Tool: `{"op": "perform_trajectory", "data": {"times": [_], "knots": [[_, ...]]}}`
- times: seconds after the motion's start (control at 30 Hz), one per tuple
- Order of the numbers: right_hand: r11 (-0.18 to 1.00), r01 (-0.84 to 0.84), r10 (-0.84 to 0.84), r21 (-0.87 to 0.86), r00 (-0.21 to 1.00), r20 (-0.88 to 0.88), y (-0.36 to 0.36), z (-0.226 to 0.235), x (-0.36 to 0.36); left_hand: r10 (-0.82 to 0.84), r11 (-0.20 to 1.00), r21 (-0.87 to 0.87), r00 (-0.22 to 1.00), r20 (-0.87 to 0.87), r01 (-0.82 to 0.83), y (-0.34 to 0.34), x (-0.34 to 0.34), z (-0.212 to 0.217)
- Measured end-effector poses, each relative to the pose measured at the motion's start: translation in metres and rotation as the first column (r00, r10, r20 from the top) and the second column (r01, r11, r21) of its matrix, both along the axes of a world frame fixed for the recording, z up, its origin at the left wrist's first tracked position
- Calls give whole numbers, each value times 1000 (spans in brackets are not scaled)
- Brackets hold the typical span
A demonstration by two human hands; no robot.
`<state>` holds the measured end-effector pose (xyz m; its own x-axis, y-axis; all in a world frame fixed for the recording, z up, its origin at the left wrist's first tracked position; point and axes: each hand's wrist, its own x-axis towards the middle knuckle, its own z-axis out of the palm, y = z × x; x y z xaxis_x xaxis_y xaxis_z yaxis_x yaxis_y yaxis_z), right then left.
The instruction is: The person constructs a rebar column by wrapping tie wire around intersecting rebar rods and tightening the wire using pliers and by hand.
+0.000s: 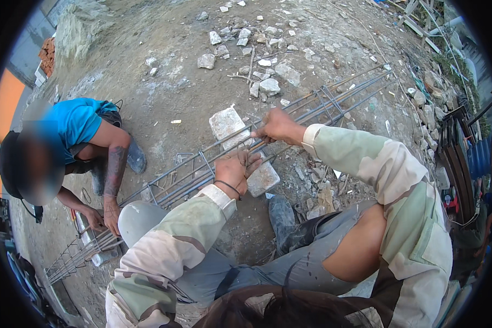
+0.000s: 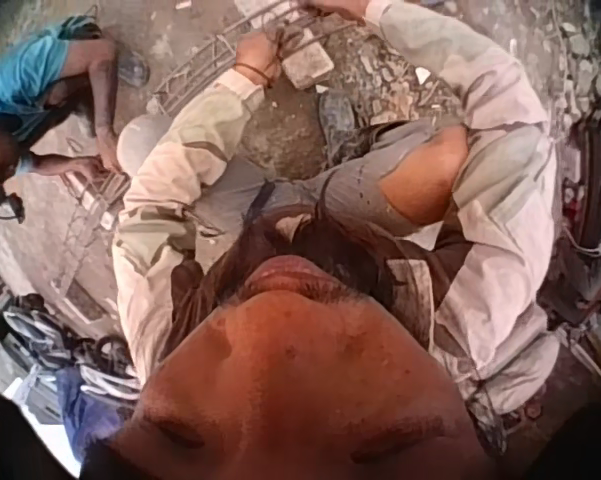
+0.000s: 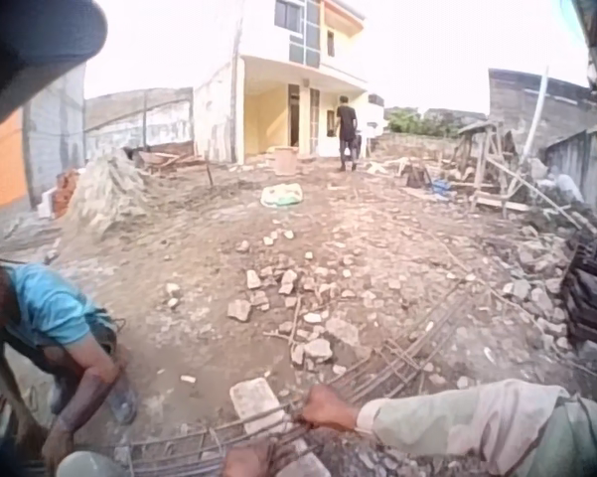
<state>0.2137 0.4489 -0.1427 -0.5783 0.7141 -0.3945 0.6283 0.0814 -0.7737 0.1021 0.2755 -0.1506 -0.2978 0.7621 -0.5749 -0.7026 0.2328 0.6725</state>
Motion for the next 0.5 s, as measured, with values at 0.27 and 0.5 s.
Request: {"op": "perform_trajectory", "data": {"times": [0.27, 0.5], "knots": [[983, 44, -52, 180, 998, 40, 87, -30, -4, 138, 957, -276, 979, 147, -93, 37, -9, -7], [991, 56, -46, 121, 995, -83, 113, -24, -25, 239, 925, -337, 959, 150, -178, 73, -9, -13]]}}
